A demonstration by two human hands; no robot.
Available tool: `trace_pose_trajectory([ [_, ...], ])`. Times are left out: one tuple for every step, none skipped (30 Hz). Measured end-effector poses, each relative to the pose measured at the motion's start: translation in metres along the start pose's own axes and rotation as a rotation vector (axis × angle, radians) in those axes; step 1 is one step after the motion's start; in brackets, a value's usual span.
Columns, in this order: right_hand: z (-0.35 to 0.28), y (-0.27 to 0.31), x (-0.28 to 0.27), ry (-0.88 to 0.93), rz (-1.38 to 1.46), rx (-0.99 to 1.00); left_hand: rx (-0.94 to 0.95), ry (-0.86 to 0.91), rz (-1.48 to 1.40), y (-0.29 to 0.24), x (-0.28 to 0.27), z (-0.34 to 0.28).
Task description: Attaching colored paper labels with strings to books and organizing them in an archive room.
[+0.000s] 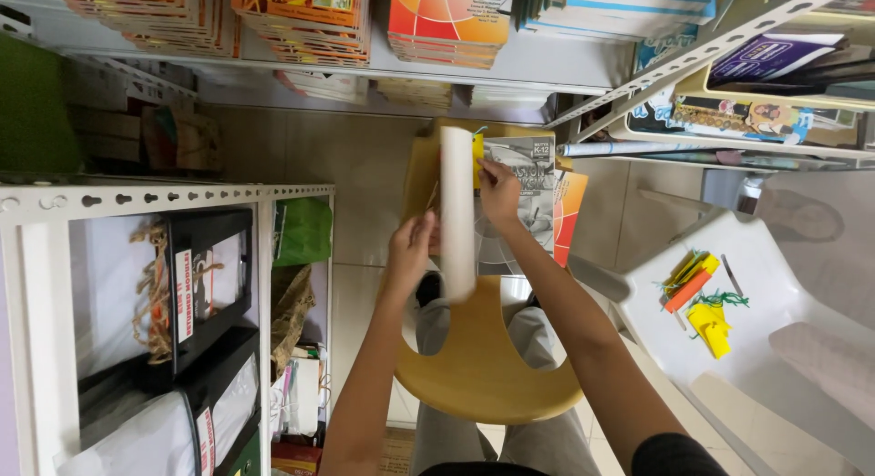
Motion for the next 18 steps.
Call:
trace_pose_trajectory([
  [0.000, -0.008, -0.003, -0.001, -0.002, 0.001, -0.001, 0.002, 0.000, 0.014, 0.002, 0.007],
  [-0.002, -0.023, -0.004, 0.013, 0.240, 0.278, 0.018, 0.028, -0.038, 0.027, 0.005, 0.014],
  [-0.005, -0.038, -0.002, 0.030, 0.481, 0.555, 0.038, 0.053, -0.076, 0.040, 0.007, 0.020],
  [-0.008, -0.081, 0.002, 0.030, 0.482, 0.555, 0.038, 0.052, -0.075, 0.037, 0.010, 0.020],
  [-0.013, -0.119, 0.016, 0.283, 0.976, 0.598, 0.012, 0.090, 0.083, 0.035, 0.014, 0.021],
  [-0.017, -0.154, 0.024, 0.541, 1.469, 0.605, -0.014, 0.130, 0.242, 0.032, 0.019, 0.021],
  [-0.015, -0.163, 0.024, 0.539, 1.468, 0.604, -0.014, 0.132, 0.242, 0.046, 0.023, 0.030],
  [-0.016, -0.182, 0.024, 0.404, 1.220, 0.836, 0.055, 0.158, 0.352, 0.059, 0.028, 0.038],
  [-0.018, -0.199, 0.021, 0.259, 0.955, 1.039, 0.123, 0.184, 0.461, 0.073, 0.034, 0.046],
  [-0.028, -0.191, -0.049, 0.257, 0.954, 1.039, 0.124, 0.186, 0.460, 0.080, 0.039, 0.048],
  [-0.017, -0.174, -0.050, 0.318, 1.010, 0.974, 0.196, 0.197, 0.476, 0.085, 0.045, 0.050],
  [-0.009, -0.147, -0.005, 0.379, 1.065, 0.909, 0.268, 0.207, 0.491, 0.091, 0.050, 0.051],
  [-0.021, -0.245, -0.016, 0.439, 1.118, 0.842, 0.267, 0.209, 0.491, 0.085, 0.055, 0.046],
  [-0.033, -0.333, -0.025, 0.501, 1.171, 0.773, 0.339, 0.223, 0.597, 0.078, 0.060, 0.040],
  [-0.028, -0.412, 0.040, 0.561, 1.222, 0.702, 0.411, 0.237, 0.703, 0.071, 0.065, 0.035],
  [-0.024, -0.373, 0.030, 0.561, 1.223, 0.700, 0.412, 0.237, 0.703, 0.075, 0.070, 0.034],
  [-0.021, -0.338, 0.019, 0.447, 1.169, 0.836, 0.470, 0.258, 0.816, 0.078, 0.077, 0.033],
  [-0.020, -0.304, 0.006, 0.330, 1.107, 0.967, 0.528, 0.281, 0.927, 0.082, 0.084, 0.031],
])
Point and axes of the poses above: each hand's wrist, its own z-axis towards the middle knuckle, its own x-axis out of the palm, y = z × x, the point moved 3 cm from there along z, towards the middle knuckle, and after that the axes turned 2 degrees about -y, right-handed, at the moved point
